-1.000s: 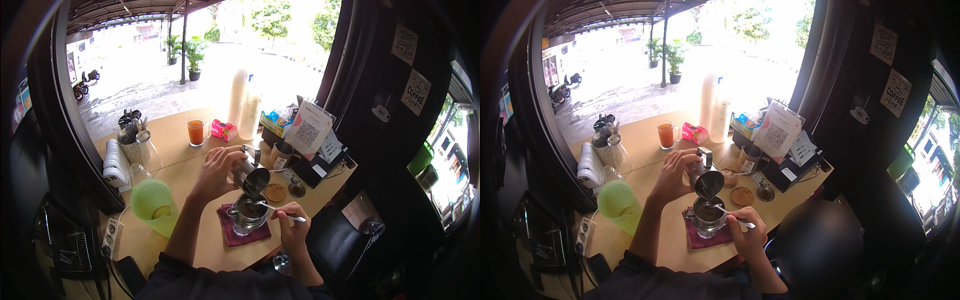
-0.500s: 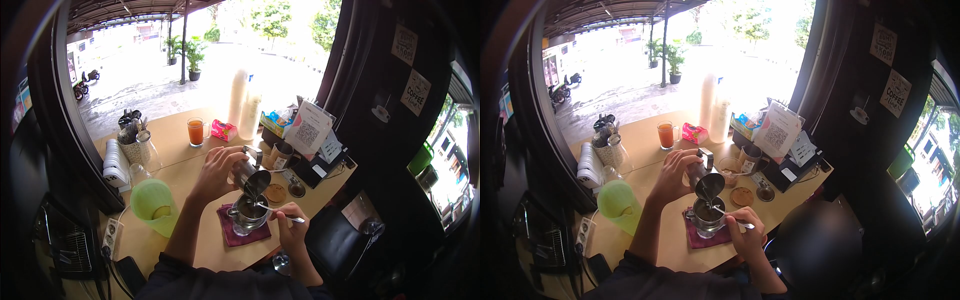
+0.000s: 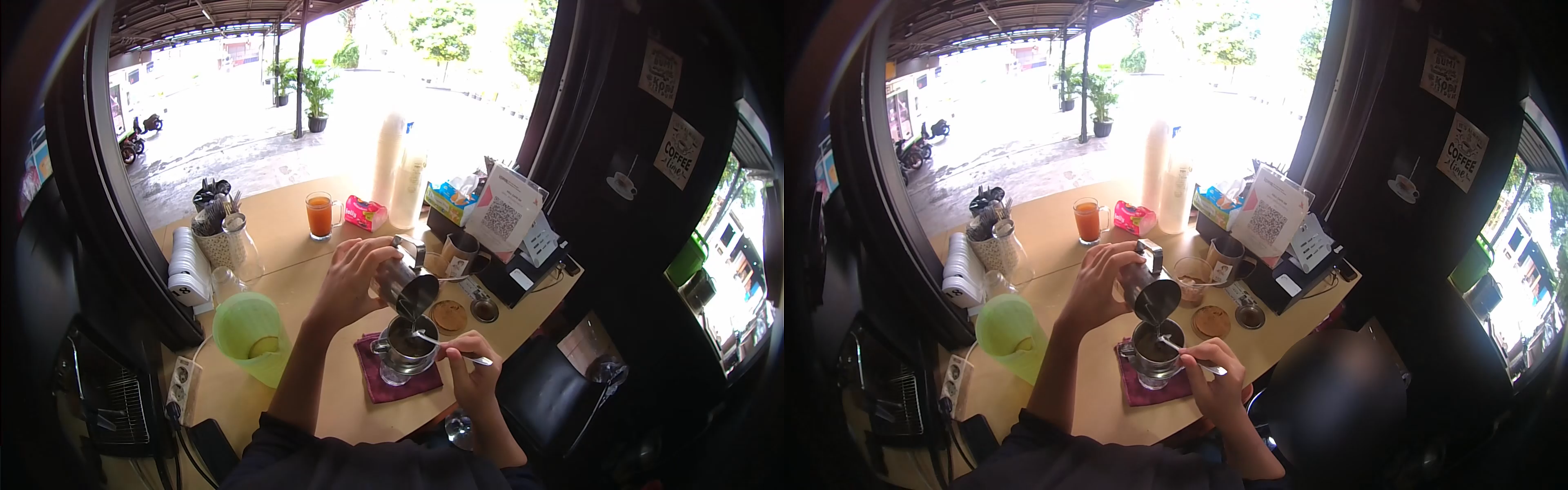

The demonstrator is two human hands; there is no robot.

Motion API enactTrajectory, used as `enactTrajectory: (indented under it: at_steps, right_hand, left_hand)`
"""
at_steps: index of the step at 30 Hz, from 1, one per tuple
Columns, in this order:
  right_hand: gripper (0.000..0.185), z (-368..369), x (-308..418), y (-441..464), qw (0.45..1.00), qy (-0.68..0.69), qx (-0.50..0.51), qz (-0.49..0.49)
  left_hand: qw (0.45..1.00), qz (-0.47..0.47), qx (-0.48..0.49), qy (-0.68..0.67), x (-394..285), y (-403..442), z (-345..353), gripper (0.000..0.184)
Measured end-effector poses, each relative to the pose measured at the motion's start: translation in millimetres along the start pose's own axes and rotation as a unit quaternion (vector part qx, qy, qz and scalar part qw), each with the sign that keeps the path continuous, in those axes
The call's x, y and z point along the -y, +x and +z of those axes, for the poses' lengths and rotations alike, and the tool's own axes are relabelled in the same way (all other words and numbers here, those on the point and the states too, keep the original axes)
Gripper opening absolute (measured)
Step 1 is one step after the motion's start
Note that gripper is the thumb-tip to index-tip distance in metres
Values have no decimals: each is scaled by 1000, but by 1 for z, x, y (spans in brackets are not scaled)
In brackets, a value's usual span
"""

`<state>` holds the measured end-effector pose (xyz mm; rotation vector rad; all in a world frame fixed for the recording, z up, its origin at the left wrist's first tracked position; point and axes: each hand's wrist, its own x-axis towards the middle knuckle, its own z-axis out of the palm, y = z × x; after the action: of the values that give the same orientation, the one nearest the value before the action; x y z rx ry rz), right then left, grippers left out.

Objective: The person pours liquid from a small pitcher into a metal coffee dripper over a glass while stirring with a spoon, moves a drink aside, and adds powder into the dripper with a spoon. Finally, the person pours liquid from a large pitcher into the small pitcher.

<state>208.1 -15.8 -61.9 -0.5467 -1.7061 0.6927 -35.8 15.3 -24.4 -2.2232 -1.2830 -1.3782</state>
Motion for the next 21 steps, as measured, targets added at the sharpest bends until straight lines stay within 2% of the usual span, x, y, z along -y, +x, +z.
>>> enactTrajectory:
  at_steps: [2, 15, 17, 21]
  right_hand:
    - [2, -1, -6, -4, 999, 42, -5, 9]
    - [3, 1, 0, 1, 999, 34, -8, 24]
    - [2, 2, 3, 2, 1000, 8, 12, 4]
    - [2, -1, -6, -4, 999, 40, 2, 6]
  left_hand:
    - [1000, -2, -1, 3, -1, 0, -1, 73]
    - [1000, -2, -1, 7, 0, 0, -1, 72]
    - [1000, -1, -3, 10, -1, 0, 0, 72]
    - [1000, -3, -2, 10, -1, 0, -1, 71]
